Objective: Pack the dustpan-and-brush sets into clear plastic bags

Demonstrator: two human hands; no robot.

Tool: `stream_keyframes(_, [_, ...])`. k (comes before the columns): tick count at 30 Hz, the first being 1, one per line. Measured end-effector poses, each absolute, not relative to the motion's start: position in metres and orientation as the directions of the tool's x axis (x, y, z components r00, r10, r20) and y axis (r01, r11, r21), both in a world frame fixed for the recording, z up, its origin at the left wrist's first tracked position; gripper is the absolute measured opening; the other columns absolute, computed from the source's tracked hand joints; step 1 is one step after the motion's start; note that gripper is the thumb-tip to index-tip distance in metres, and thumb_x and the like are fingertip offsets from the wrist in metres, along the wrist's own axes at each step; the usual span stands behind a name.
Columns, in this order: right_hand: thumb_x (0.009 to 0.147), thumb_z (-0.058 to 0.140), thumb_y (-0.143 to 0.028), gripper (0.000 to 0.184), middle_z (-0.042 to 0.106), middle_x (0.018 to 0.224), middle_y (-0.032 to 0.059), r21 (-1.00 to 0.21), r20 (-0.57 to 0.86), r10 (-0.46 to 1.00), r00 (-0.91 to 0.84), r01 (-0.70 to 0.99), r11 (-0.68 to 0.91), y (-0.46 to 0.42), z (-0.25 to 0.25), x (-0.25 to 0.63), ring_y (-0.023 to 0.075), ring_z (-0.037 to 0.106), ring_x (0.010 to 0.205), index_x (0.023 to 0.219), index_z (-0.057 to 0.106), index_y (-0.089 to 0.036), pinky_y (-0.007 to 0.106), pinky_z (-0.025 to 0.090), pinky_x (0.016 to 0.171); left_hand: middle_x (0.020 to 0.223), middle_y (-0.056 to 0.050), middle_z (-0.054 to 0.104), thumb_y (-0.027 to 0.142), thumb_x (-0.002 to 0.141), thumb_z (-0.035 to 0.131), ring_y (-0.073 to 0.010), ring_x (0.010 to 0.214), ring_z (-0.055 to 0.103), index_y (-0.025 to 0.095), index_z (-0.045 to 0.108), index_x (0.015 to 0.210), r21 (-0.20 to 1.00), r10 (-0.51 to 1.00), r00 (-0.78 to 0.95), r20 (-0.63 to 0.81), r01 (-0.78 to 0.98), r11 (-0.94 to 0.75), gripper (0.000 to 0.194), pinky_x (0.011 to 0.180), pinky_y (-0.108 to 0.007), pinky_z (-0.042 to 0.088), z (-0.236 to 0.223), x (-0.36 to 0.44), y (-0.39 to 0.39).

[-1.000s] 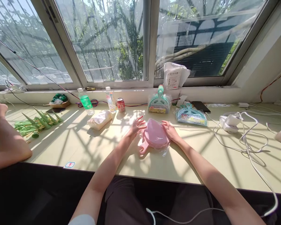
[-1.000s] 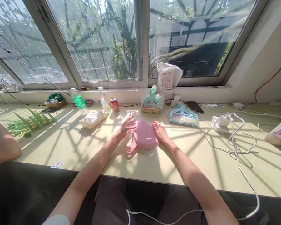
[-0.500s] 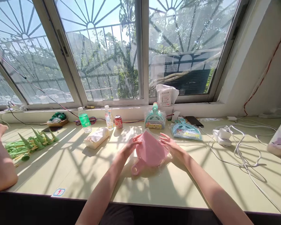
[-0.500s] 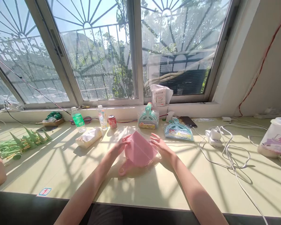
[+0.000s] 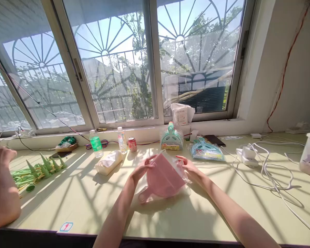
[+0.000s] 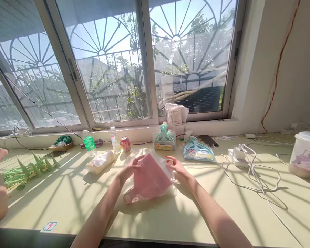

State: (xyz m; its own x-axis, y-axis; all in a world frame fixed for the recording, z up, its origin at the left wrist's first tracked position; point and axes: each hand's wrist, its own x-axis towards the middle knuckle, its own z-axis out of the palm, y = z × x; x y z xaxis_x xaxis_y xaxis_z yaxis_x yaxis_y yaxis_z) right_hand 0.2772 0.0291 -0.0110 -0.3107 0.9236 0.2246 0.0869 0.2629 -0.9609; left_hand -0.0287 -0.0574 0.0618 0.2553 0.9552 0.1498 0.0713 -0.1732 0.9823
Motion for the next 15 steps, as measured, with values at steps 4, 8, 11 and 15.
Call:
stream_keyframes(4, [0.083,0.065,-0.042,0.03,0.082,0.101,0.0105,-0.864,0.466,0.881,0.082,0.257,0.433,0.044,-0.011,0.286,0.0382,0.078,0.104,0.107,0.077,-0.029,0.066,0.062,0.106,0.131,-0.012,0.081,0.047,0.077,0.083,-0.0368,0.129,0.075,0.031,0.04,0.176,0.945,0.946,-0.066,0.318,0.1,-0.311,0.108,0.115,-0.055,0.058,0.068,-0.03,-0.051])
stream_keyframes(8, [0.088,0.057,-0.032,0.021,0.083,0.107,0.0128,-0.802,0.557,0.821,0.126,0.338,0.493,0.041,-0.005,0.289,0.0373,0.079,0.109,0.09,0.077,-0.029,0.063,0.062,0.108,0.139,-0.013,0.08,0.041,0.089,0.077,-0.0386,0.137,0.071,0.035,0.03,0.178,0.818,0.829,-0.222,0.513,0.42,-0.394,0.1,0.116,-0.059,0.057,0.059,-0.028,-0.045])
stream_keyframes(11, [0.086,0.064,-0.032,0.015,0.084,0.104,0.011,-0.736,0.511,0.856,-0.076,0.477,0.481,0.032,0.001,0.282,0.0374,0.08,0.107,0.085,0.079,-0.029,0.06,0.062,0.104,0.14,-0.012,0.079,0.033,0.096,0.066,-0.0402,0.137,0.07,0.038,0.05,0.169,0.671,0.822,-0.129,0.554,0.654,-0.35,0.075,0.118,-0.061,0.054,0.037,-0.021,-0.04])
stream_keyframes(15, [0.097,0.061,-0.058,0.036,0.084,0.089,0.0078,-0.816,0.251,0.941,-0.226,0.474,0.331,0.029,0.003,0.278,0.0302,0.079,0.071,0.089,0.08,-0.029,0.05,0.065,0.086,0.123,-0.013,0.083,0.023,0.094,0.063,-0.0398,0.12,0.076,0.033,0.072,0.153,0.578,0.876,0.22,0.429,0.679,-0.453,0.061,0.114,-0.056,0.057,0.007,-0.01,-0.031])
